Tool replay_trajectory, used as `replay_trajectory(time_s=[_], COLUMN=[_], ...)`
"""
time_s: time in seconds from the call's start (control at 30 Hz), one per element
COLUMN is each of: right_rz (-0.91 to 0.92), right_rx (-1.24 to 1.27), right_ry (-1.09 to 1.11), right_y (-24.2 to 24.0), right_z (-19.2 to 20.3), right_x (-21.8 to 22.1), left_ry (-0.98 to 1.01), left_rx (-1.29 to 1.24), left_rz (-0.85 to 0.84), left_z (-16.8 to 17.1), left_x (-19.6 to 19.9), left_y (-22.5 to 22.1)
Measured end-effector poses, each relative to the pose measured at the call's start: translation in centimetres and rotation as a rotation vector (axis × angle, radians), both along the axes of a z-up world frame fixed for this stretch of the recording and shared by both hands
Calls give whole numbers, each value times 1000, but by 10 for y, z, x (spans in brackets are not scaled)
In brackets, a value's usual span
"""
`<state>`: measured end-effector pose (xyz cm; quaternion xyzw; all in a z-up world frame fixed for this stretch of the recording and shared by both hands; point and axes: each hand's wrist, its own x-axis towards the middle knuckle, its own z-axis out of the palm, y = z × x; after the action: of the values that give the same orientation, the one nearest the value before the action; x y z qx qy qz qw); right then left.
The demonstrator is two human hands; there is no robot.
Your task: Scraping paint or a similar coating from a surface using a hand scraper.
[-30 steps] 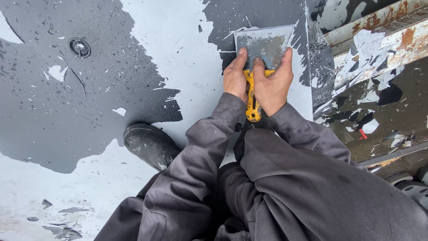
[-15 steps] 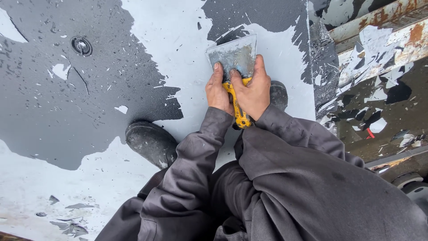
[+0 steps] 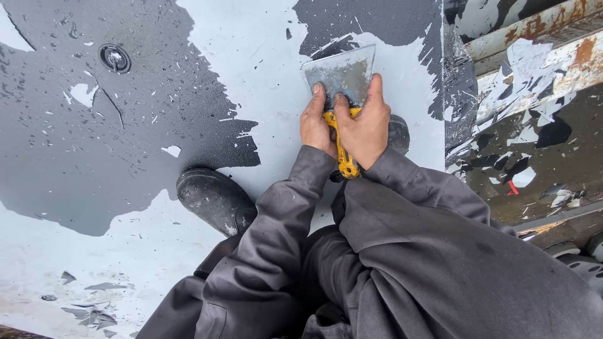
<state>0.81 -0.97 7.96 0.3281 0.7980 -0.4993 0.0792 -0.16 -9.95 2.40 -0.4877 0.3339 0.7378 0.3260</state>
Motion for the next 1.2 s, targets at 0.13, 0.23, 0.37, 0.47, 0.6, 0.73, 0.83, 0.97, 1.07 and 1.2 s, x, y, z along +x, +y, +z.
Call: replay_trajectory(time_s=[0.13,0.23,0.37,0.47,0.6,0.73,0.83,0.97,1.07,1.2], right_rz=[60,13,-145,-207,-255,-240,-176,2,-138,-483], right_rx=[-94,-44,-30,34,1,-15,-118,-215,-314,-481], right_ry=[-65,32,160,220,217,183,90,11,75,133], right_y=[-7,4,24,33,25,11,-6,-13,5,30], right_z=[3,2,-7,-22,-23,-26,-21,-7,-11,-16], right_x=[0,7,10,18,16,8,0,-10,3,25], left_ry=[47,64,141,128,137,142,129,91,124,246], left_rx=[18,14,102,108,116,59,-56,-81,-59,1], left_rz=[98,104,13,-36,-72,-71,-2,161,90,-125], left_z=[-9,-7,-29,-37,-42,-41,-24,7,-4,-32], left_x=[19,10,9,3,0,3,5,-6,3,20], left_y=[-15,5,37,50,43,23,-5,-16,3,37])
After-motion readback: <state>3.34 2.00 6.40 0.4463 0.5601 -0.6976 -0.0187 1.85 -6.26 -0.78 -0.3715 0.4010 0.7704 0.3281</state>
